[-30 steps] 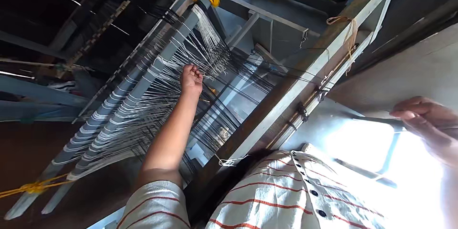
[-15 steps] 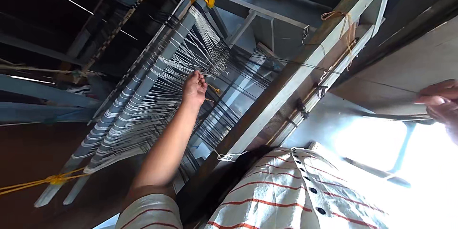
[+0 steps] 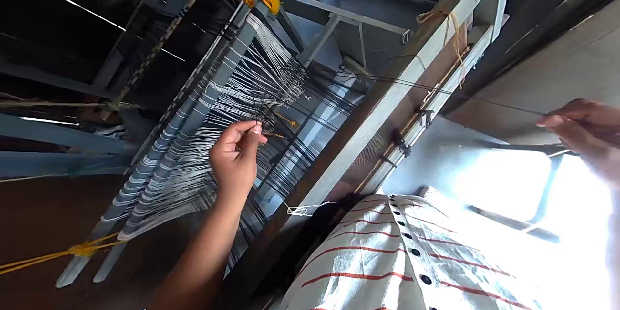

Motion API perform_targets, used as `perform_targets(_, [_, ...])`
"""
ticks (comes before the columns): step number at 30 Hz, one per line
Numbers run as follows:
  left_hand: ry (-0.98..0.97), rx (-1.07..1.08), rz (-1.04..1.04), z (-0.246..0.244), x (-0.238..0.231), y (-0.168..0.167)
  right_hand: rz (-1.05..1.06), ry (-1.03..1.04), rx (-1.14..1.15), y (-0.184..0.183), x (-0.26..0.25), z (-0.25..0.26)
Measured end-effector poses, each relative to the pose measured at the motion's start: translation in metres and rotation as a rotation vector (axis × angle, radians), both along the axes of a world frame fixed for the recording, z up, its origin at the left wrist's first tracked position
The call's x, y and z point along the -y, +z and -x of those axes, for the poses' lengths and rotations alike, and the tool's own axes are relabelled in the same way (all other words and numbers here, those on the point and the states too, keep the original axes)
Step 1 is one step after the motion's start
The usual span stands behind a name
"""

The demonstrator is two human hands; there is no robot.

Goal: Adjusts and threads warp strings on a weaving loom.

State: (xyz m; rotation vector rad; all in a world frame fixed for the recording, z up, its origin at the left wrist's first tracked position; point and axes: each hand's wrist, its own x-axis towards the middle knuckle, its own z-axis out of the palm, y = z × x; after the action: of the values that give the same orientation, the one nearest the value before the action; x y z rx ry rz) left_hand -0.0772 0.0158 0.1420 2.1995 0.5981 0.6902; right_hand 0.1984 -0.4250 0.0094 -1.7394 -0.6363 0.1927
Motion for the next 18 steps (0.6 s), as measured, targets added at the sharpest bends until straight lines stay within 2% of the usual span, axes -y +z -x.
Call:
perform_targets(2, [-0.058,-0.071,-0.152,0.003,0.007,0.01,0.157,-0.051,-0.011,-0.003,-0.002,0.004])
perform_targets(4, [-0.157,-0.154,-0.218,-0.001,0.015,0.013,0.445,-0.072,-0.08,0.005,-0.004,0.011])
perform_targets(7, [-0.305,-0.227,-0.195,-0.018,0.023,0.003,0.776,-0.117,-0.224,-0.013,-0.002,0.015])
perform_targets(9, [-0.391,-0.288,-0.133,-0.033,0.025,-0.008,0.894,-0.134,-0.232,-0.033,0.003,0.024])
perform_targets(11, [-0.448,-0.343,-0.057,-0.049,0.028,-0.022,0.834,-0.06,-0.146,-0.039,-0.002,0.043])
perform_targets(14, [-0.443,-0.412,0.096,-0.073,0.033,-0.043,0.566,0.173,-0.077,-0.027,-0.028,0.079])
perform_targets(16, [-0.417,-0.497,0.202,-0.087,0.038,-0.049,0.392,0.264,-0.019,-0.023,-0.053,0.1])
perform_targets(18, [-0.324,-0.651,0.325,-0.099,0.043,-0.057,0.309,0.274,0.054,-0.021,-0.076,0.11])
